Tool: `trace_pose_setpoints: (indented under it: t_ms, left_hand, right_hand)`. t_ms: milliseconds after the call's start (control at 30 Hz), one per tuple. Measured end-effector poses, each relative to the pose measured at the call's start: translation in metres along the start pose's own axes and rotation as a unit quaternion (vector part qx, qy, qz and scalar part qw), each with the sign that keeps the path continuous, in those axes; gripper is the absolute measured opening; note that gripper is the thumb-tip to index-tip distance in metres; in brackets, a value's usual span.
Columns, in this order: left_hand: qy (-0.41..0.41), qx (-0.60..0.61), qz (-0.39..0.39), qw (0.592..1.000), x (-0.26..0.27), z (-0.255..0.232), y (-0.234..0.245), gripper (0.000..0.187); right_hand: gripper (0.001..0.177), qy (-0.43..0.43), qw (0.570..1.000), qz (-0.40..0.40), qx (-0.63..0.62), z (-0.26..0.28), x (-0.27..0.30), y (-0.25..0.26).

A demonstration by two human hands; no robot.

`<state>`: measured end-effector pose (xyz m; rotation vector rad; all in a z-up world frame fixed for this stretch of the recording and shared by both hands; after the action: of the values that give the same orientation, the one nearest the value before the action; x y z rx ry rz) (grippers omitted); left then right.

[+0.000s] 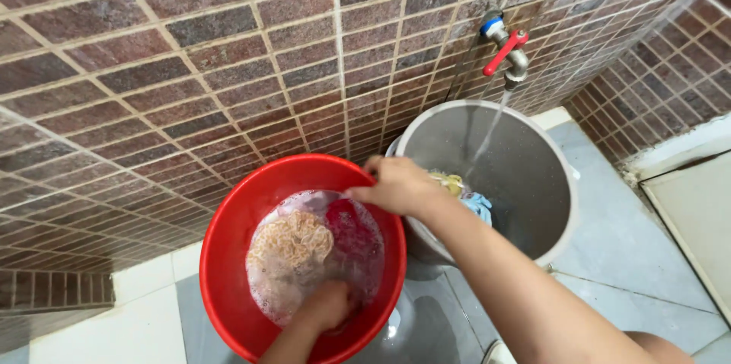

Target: The person fills a bucket with water from a faucet, pours it into another bucket with clothes, and scrubs each garment by hand before wringing it out and placing it into the first bucket.

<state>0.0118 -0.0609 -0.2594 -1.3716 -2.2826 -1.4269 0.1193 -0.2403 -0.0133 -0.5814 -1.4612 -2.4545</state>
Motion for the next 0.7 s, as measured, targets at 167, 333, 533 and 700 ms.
trace_pose_setpoints:
  t_ms: [167,333,533,700]
  left_hand:
    - [0.051,0.408,-0.153,0.898,0.04,0.026,0.077,0.023]
    - [-0.039,0.531,-0.149,0.833,0.092,-0.033,0.138,0.037]
    - [-0.102,0.622,-0.144,0.763,0.156,-0.108,0.242,0.026]
    - [-0.035,0.522,-0.331,0.785,0.134,-0.078,0.255,0.022]
  right_hand:
    - [0.096,-0.165,0.854,0.204,-0.45,-0.016,-0.019,-0.112]
    - [0.097,-0.276,0.787,0.197,-0.515,-0.016,-0.01,-0.179]
    - [0.099,-0.285,0.689,0.28,-0.605,0.003,0.012,-0.201]
    - [0.064,-0.132,0.612,0.137,-0.767,0.009,-0.003,-0.196]
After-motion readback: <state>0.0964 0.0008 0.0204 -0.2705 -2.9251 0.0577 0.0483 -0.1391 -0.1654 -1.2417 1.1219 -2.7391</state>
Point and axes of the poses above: each hand's wrist, its own x-axis away from the middle knuckle, its own y-axis out of the back of the hand, z = x × y, the point moved 8 cm from there along -x, towards the middle knuckle
